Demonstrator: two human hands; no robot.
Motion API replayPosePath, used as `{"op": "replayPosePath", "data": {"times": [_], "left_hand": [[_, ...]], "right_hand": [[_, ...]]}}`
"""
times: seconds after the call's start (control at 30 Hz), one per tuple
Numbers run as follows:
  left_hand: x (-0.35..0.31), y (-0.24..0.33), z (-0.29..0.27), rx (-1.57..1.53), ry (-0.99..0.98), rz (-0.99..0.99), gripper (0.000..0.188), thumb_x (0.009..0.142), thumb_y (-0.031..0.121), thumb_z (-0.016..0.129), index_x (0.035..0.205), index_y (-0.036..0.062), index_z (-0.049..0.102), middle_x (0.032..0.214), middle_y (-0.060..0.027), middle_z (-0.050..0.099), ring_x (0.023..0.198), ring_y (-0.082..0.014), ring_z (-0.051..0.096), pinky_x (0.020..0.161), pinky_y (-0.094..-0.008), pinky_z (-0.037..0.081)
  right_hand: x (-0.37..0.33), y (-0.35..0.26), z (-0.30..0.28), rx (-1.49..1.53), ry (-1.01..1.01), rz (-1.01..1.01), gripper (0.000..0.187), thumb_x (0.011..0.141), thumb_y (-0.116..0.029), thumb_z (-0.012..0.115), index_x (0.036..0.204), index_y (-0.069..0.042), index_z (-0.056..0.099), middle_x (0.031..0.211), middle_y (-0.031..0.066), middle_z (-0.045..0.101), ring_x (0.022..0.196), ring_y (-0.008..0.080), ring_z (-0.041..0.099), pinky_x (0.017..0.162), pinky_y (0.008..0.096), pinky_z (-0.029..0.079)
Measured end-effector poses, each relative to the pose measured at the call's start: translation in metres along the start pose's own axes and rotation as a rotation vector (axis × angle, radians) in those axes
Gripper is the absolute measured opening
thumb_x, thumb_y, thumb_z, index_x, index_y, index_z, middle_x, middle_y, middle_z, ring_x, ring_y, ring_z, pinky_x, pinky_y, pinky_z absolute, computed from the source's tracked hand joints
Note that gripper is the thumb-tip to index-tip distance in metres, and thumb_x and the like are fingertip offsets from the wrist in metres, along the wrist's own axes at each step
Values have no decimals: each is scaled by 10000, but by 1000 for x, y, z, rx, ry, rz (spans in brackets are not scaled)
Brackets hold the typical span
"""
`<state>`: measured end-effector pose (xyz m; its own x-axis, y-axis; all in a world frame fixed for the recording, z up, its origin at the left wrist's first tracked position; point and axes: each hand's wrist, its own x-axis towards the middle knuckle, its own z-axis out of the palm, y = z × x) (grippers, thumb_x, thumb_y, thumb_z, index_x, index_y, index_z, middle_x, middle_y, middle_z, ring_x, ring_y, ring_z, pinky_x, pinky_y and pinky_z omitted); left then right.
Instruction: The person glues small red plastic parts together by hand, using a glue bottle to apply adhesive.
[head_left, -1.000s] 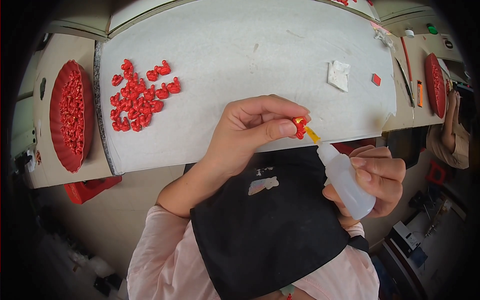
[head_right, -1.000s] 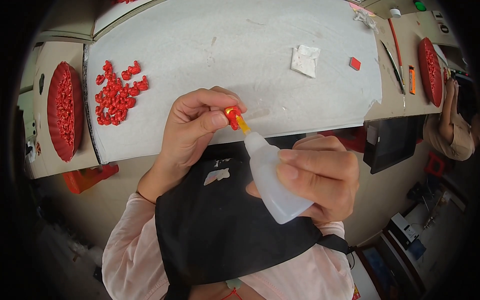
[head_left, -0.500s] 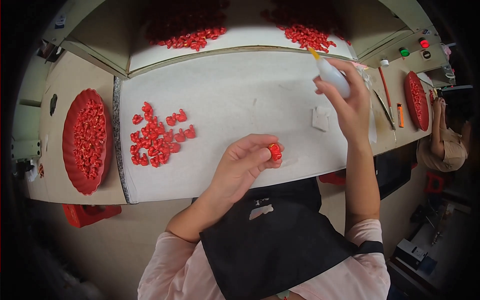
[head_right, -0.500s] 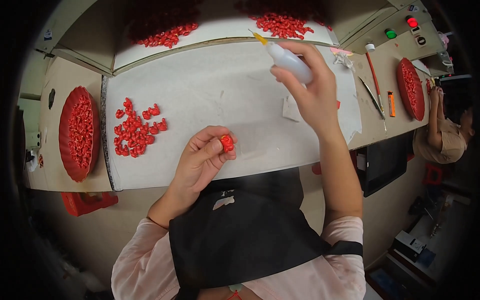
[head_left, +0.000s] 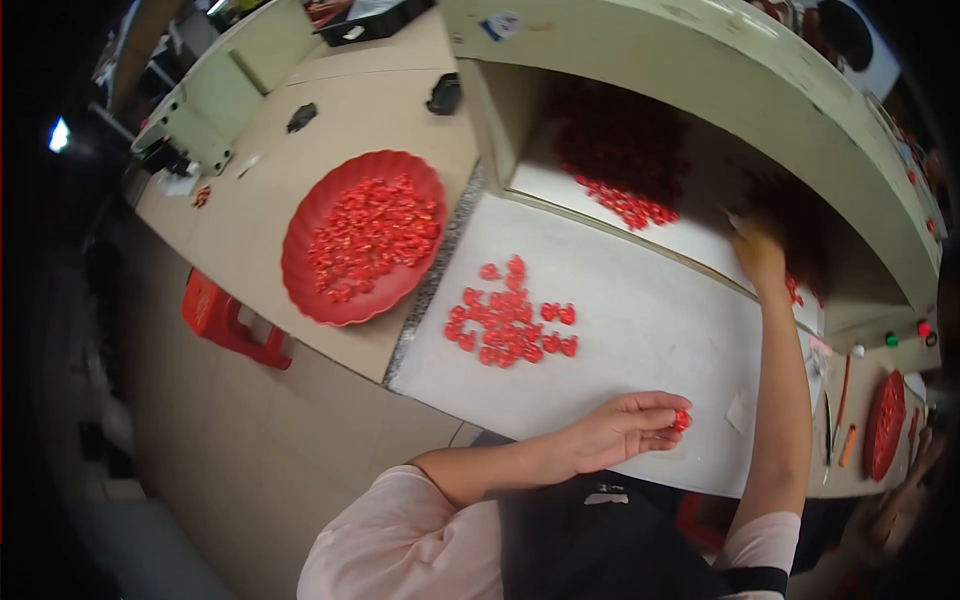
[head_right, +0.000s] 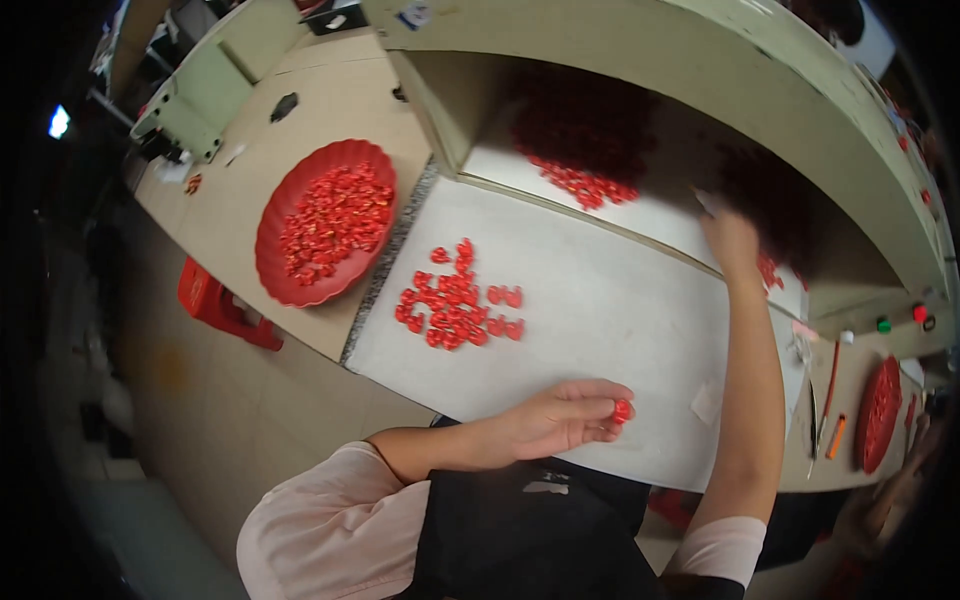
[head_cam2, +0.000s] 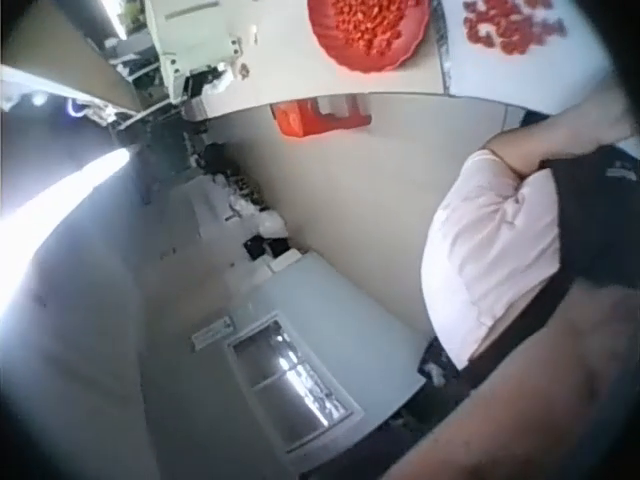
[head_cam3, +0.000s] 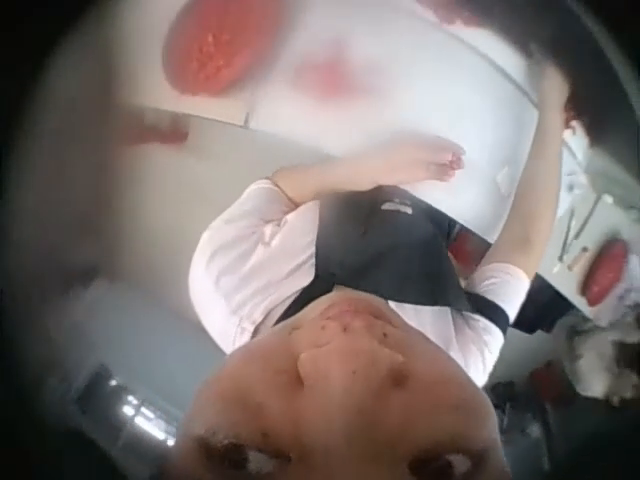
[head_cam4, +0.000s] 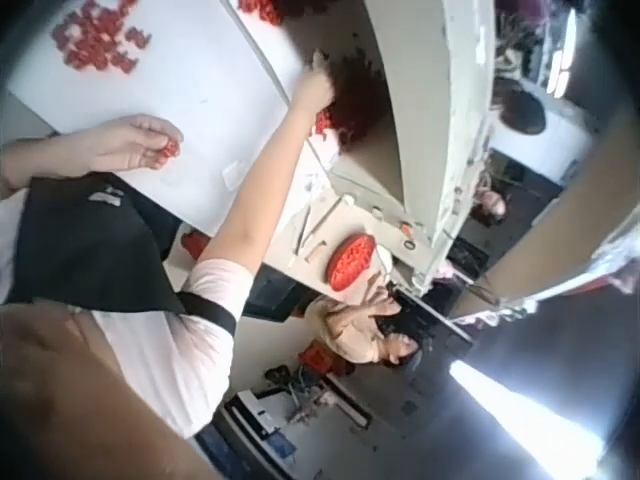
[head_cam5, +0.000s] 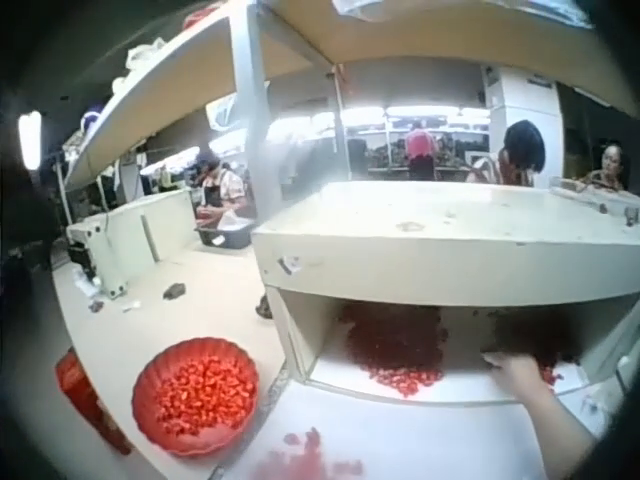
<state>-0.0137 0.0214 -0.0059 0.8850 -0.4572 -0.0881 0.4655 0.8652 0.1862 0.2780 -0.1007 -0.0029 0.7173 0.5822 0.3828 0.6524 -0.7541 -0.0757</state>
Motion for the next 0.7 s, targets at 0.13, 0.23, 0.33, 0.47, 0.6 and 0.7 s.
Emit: {"op": "replayPosePath", "data": {"times": [0.13, 0.23, 0.33, 0.47, 0.6, 0.7], "left_hand": [[-4, -3, 2, 7, 20, 34, 234, 814, 96, 475, 1042, 41, 478, 939, -42, 536, 813, -115, 532, 761, -245, 433], [-6, -4, 3, 10, 26, 63, 229, 813, 95, 477, 1035, 40, 482, 942, -44, 536, 813, -116, 532, 757, -247, 437], [-1, -3, 2, 2, 27, 45, 233, 806, 92, 488, 1033, 35, 489, 924, -47, 550, 804, -117, 541, 750, -246, 444], [1, -5, 2, 2, 28, 59, 225, 799, 66, 491, 1019, 24, 500, 902, -64, 562, 808, -132, 550, 751, -256, 450], [3, -9, 6, 94, 70, 46, 213, 810, 76, 472, 1015, 26, 498, 944, -103, 549, 804, -135, 559, 738, -253, 461], [7, -15, 9, 116, 94, 4, 212, 811, 82, 474, 1014, 24, 499, 923, -104, 559, 779, -135, 567, 721, -250, 467]], "right_hand": [[1, -34, -33, 109, -72, 168, 236, 669, -139, 543, 867, -12, 537, 745, 190, 548, 688, 315, 548, 629, 366, 433], [-19, -62, -70, 309, -74, 242, 167, 682, -97, 558, 810, 5, 528, 651, 157, 534, 606, 212, 550, 571, 293, 428], [-60, -67, -86, 519, 54, 215, 110, 703, -48, 576, 757, 24, 513, 586, 75, 511, 547, 65, 458, 500, 209, 374], [-116, -98, -118, 992, -11, 395, 64, 694, -9, 585, 748, 2, 553, 658, 2, 547, 570, 46, 459, 499, 173, 356], [-160, -109, -117, 1361, -21, 559, 79, 683, 17, 585, 759, 11, 566, 713, 48, 585, 621, 67, 507, 529, 176, 398], [-182, -111, -115, 1447, -18, 584, 86, 676, 33, 583, 759, 18, 564, 728, 63, 590, 648, 87, 527, 553, 190, 412]]}}
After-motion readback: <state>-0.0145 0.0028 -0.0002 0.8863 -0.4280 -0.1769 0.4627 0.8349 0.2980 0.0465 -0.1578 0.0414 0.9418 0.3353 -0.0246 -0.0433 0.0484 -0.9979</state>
